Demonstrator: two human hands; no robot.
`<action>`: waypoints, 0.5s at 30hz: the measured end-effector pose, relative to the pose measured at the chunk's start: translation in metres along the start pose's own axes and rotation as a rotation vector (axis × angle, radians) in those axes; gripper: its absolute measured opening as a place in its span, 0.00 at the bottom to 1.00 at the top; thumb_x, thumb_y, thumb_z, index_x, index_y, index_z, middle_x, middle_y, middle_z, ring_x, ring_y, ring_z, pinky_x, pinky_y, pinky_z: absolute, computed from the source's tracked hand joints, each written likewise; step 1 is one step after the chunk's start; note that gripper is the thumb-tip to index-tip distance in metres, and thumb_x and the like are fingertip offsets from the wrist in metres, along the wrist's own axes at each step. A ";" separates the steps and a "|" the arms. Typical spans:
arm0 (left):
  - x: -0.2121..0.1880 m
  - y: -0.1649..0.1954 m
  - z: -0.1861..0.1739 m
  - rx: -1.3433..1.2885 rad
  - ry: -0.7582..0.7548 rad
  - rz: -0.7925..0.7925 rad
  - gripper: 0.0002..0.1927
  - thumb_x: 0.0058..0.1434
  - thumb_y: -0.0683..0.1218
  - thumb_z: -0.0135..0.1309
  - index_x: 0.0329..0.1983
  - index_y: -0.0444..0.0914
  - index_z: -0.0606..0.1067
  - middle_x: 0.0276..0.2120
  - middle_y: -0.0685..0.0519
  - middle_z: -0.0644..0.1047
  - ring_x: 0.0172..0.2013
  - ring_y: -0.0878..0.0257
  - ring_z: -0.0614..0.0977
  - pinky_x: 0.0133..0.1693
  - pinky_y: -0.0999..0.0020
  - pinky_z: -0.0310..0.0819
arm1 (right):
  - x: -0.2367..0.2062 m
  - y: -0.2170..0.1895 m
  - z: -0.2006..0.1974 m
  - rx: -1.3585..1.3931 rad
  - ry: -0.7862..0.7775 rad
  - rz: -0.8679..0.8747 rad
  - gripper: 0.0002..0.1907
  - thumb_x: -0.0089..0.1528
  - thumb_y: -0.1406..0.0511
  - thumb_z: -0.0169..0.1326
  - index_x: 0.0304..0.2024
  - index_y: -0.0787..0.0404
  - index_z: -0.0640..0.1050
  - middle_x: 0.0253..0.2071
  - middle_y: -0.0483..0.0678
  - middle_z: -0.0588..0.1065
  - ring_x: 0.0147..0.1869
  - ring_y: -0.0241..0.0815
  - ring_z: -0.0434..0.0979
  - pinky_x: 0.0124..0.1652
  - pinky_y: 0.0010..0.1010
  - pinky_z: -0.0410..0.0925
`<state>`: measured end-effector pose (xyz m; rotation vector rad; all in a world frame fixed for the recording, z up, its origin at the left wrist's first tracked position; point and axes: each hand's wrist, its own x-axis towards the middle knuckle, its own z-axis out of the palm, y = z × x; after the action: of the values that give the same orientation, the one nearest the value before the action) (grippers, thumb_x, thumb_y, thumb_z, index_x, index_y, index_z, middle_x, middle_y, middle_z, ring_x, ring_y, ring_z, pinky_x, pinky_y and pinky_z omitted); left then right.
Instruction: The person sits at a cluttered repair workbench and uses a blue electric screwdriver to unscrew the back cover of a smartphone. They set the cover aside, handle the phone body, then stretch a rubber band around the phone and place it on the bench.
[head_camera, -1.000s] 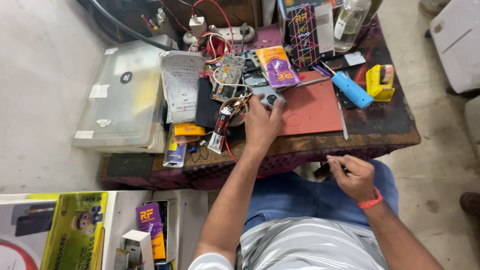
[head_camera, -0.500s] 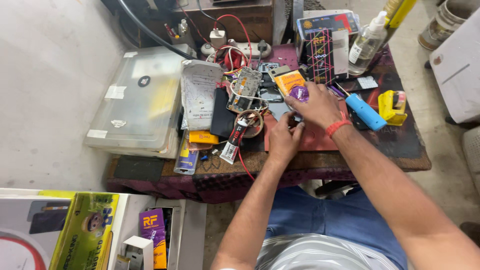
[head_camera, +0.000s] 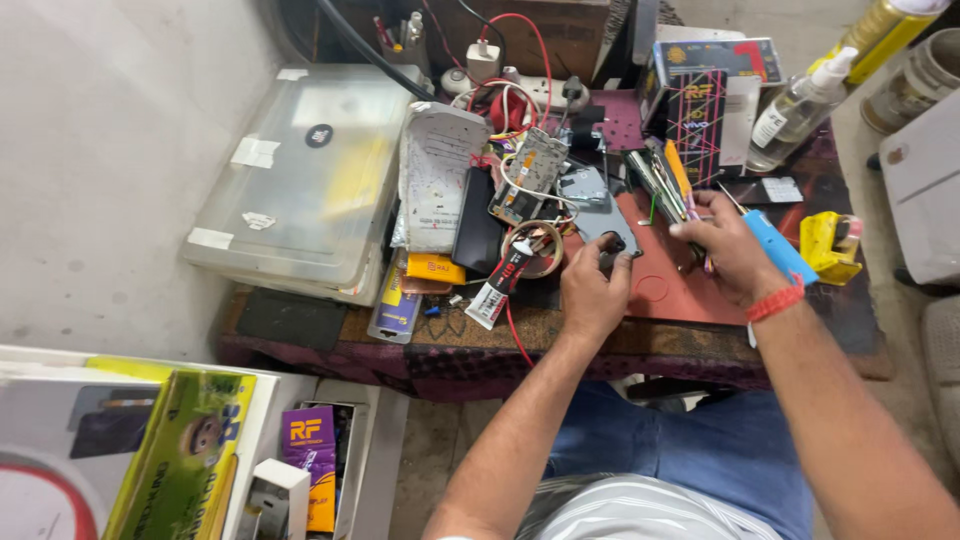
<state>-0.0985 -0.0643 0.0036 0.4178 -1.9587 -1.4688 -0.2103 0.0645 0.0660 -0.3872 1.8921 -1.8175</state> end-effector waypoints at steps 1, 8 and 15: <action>-0.002 -0.003 0.002 0.006 -0.009 0.011 0.19 0.64 0.49 0.58 0.53 0.31 0.78 0.46 0.42 0.82 0.43 0.51 0.85 0.44 0.59 0.80 | -0.014 0.012 -0.009 0.169 -0.027 -0.004 0.38 0.60 0.65 0.60 0.70 0.65 0.64 0.54 0.53 0.72 0.48 0.42 0.75 0.45 0.35 0.69; -0.033 -0.007 0.028 -0.616 -0.333 -0.146 0.45 0.73 0.57 0.56 0.79 0.27 0.51 0.64 0.46 0.73 0.62 0.62 0.76 0.62 0.68 0.71 | -0.088 0.068 -0.010 0.278 -0.047 -0.251 0.36 0.58 0.69 0.58 0.68 0.63 0.64 0.61 0.46 0.72 0.66 0.39 0.72 0.65 0.33 0.65; -0.031 0.023 0.012 -0.480 -0.305 -0.390 0.48 0.51 0.53 0.68 0.67 0.25 0.60 0.51 0.41 0.79 0.49 0.56 0.82 0.49 0.63 0.78 | -0.103 0.080 0.001 0.389 -0.114 -0.286 0.35 0.63 0.72 0.58 0.70 0.60 0.61 0.59 0.48 0.72 0.62 0.41 0.72 0.60 0.38 0.67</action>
<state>-0.0806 -0.0289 0.0137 0.3872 -1.7174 -2.2978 -0.1129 0.1236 0.0022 -0.6301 1.4187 -2.2391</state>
